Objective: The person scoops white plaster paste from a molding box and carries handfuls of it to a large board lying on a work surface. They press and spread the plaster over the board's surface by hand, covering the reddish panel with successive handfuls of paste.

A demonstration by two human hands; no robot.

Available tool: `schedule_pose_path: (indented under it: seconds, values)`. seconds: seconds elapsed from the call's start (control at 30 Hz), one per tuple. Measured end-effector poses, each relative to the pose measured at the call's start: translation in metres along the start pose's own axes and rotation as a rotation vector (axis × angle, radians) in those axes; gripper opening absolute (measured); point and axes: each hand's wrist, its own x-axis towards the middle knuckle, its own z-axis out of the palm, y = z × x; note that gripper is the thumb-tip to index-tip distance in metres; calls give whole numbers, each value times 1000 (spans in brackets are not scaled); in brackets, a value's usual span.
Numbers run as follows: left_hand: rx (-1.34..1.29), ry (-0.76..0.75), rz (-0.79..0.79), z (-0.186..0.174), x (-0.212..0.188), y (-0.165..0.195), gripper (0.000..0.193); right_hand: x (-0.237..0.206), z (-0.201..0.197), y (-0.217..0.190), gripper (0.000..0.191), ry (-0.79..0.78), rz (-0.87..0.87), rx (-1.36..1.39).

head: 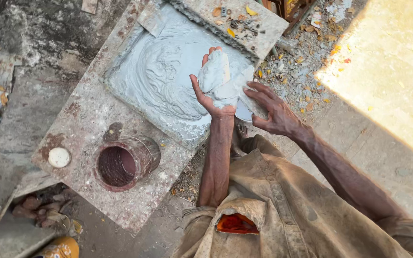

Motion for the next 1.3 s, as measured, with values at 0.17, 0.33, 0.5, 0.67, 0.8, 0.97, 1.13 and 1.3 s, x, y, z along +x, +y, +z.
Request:
schedule_pose_path:
  seconds: [0.17, 0.33, 0.5, 0.67, 0.8, 0.97, 1.13, 1.3]
  values:
    - [-2, -182, -191, 25, -10, -35, 84, -72, -42, 44, 75, 48, 199, -44]
    - [7, -307, -647, 24, -24, -93, 82, -151, -77, 80, 75, 188, 734, 728]
    - [146, -306, -1008, 2, -59, -191, 83, -229, -109, 109, 76, 409, 421, 1533]
    - [424, -309, -1284, -10, -109, -313, 92, -310, -129, 162, 69, 408, 423, 1867]
    - [566, -291, -1448, -3, -147, -401, 100, -382, -134, 205, 65, 321, 407, 2033]
    - [769, -672, -1528, 25, -185, -461, 114, -434, -134, 211, 68, 200, 95, 2464]
    - [253, -966, -1536, 61, -212, -491, 102, -435, -157, 192, 68, 287, -245, 2617]
    - [1109, -1248, -1248, 71, -162, -547, 73, -448, -223, 197, 65, 479, -343, 2543]
